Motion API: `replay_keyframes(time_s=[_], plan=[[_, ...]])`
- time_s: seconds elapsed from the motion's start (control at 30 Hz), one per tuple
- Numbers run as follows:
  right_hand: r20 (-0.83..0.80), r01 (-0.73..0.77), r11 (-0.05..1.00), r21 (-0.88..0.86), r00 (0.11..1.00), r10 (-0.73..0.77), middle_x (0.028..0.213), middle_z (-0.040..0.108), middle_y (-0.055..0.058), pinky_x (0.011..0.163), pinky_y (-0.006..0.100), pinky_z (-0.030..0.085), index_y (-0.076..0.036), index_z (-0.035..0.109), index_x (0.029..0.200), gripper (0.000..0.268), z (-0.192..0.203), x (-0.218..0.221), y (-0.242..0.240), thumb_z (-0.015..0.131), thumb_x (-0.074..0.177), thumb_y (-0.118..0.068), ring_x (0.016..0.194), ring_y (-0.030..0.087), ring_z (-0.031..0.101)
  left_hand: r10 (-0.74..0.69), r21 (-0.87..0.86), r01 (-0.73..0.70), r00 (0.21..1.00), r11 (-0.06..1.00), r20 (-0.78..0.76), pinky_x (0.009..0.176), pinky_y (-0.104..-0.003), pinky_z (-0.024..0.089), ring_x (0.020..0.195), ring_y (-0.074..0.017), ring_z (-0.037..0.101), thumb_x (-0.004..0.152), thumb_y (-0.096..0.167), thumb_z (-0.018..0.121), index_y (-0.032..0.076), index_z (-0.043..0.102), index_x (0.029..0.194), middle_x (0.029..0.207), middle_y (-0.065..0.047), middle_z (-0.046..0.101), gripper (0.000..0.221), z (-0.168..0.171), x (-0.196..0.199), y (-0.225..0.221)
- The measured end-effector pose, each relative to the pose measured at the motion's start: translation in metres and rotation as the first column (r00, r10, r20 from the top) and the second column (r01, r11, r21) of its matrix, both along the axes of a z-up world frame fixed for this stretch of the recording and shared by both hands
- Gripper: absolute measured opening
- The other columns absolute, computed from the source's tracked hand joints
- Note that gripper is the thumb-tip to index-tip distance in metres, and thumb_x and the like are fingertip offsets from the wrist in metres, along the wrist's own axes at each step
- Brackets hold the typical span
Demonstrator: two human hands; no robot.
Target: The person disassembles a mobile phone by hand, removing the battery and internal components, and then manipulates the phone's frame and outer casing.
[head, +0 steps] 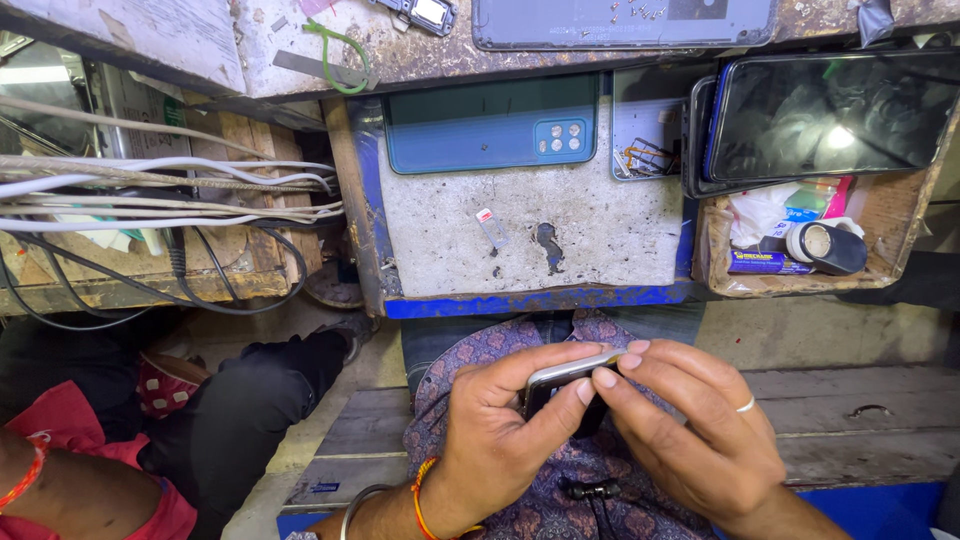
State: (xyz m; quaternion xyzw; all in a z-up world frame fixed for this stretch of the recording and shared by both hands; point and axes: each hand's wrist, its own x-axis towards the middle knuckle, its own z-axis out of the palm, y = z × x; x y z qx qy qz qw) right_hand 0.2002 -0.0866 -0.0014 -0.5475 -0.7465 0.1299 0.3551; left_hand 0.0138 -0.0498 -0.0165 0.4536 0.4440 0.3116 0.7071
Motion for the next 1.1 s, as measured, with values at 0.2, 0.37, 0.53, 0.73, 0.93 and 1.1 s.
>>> replay_keyframes(time_s=[0.2, 0.37, 0.53, 0.73, 0.93, 1.1], plan=[[-0.247, 0.056, 0.964, -0.261, 0.961, -0.123, 0.1, 0.07, 0.008, 0.084, 0.035, 0.058, -0.003, 0.073, 0.101, 0.025, 0.025, 0.016, 0.013, 0.08, 0.077, 0.0, 0.095, 0.023, 0.071, -0.017, 0.028, 0.017, 1.0, 0.999, -0.006, 0.084, -0.023, 0.061, 0.093, -0.0053, 0.073, 0.095, 0.008, 0.075, 0.002, 0.075, 0.119, 0.105, -0.006, 0.081, 0.024, 0.004, 0.003, -0.001], [-0.249, -0.23, 0.847, -0.479, 0.961, 0.12, 0.095, 0.074, 0.003, 0.075, 0.027, 0.058, -0.007, 0.075, 0.099, 0.018, 0.044, 0.05, 0.035, 0.079, 0.081, -0.01, 0.086, 0.016, 0.073, -0.05, -0.006, 0.05, 0.999, 0.999, -0.021, 0.081, -0.023, 0.061, 0.089, -0.005, 0.073, 0.093, 0.009, 0.077, 0.002, 0.076, 0.117, 0.102, -0.006, 0.082, 0.025, 0.008, 0.011, -0.002], [-0.179, -0.29, 0.774, -0.562, 0.957, 0.229, 0.093, 0.078, 0.001, 0.072, 0.028, 0.058, -0.011, 0.077, 0.095, 0.014, 0.043, 0.061, 0.056, 0.079, 0.084, -0.02, 0.083, 0.017, 0.075, -0.039, -0.043, 0.039, 0.999, 0.998, 0.015, 0.083, -0.024, 0.06, 0.093, -0.0053, 0.071, 0.095, 0.01, 0.075, 0.001, 0.076, 0.116, 0.105, -0.005, 0.081, 0.023, 0.005, 0.018, 0.0], [-0.17, -0.319, 0.614, -0.722, 0.942, 0.289, 0.086, 0.08, 0.0, 0.063, 0.027, 0.06, -0.013, 0.08, 0.095, 0.019, 0.036, 0.067, 0.079, 0.079, 0.086, -0.03, 0.073, 0.016, 0.079, -0.009, -0.139, 0.009, 1.0, 0.99, 0.002, 0.071, -0.021, 0.056, 0.081, -0.0023, 0.063, 0.094, 0.011, 0.074, 0.001, 0.077, 0.112, 0.093, 0.001, 0.076, 0.021, -0.002, 0.022, -0.001], [-0.128, -0.294, 0.544, -0.786, 0.938, 0.321, 0.081, 0.081, 0.001, 0.059, 0.029, 0.061, -0.014, 0.082, 0.093, 0.021, 0.038, 0.06, 0.089, 0.08, 0.082, -0.032, 0.066, 0.017, 0.078, 0.017, -0.171, -0.019, 1.0, 0.985, -0.009, 0.064, -0.02, 0.052, 0.075, -0.0009, 0.06, 0.094, 0.011, 0.074, 0.001, 0.077, 0.108, 0.085, 0.005, 0.072, 0.017, -0.006, 0.023, -0.003], [-0.1, -0.291, 0.557, -0.778, 0.933, 0.347, 0.079, 0.081, 0.002, 0.061, 0.03, 0.06, -0.013, 0.082, 0.092, 0.021, 0.04, 0.056, 0.089, 0.079, 0.083, -0.032, 0.066, 0.019, 0.078, 0.025, -0.18, -0.027, 1.0, 0.983, -0.014, 0.064, -0.02, 0.052, 0.075, -0.0009, 0.06, 0.094, 0.011, 0.074, 0.002, 0.077, 0.109, 0.085, 0.004, 0.071, 0.017, -0.007, 0.022, -0.004]])
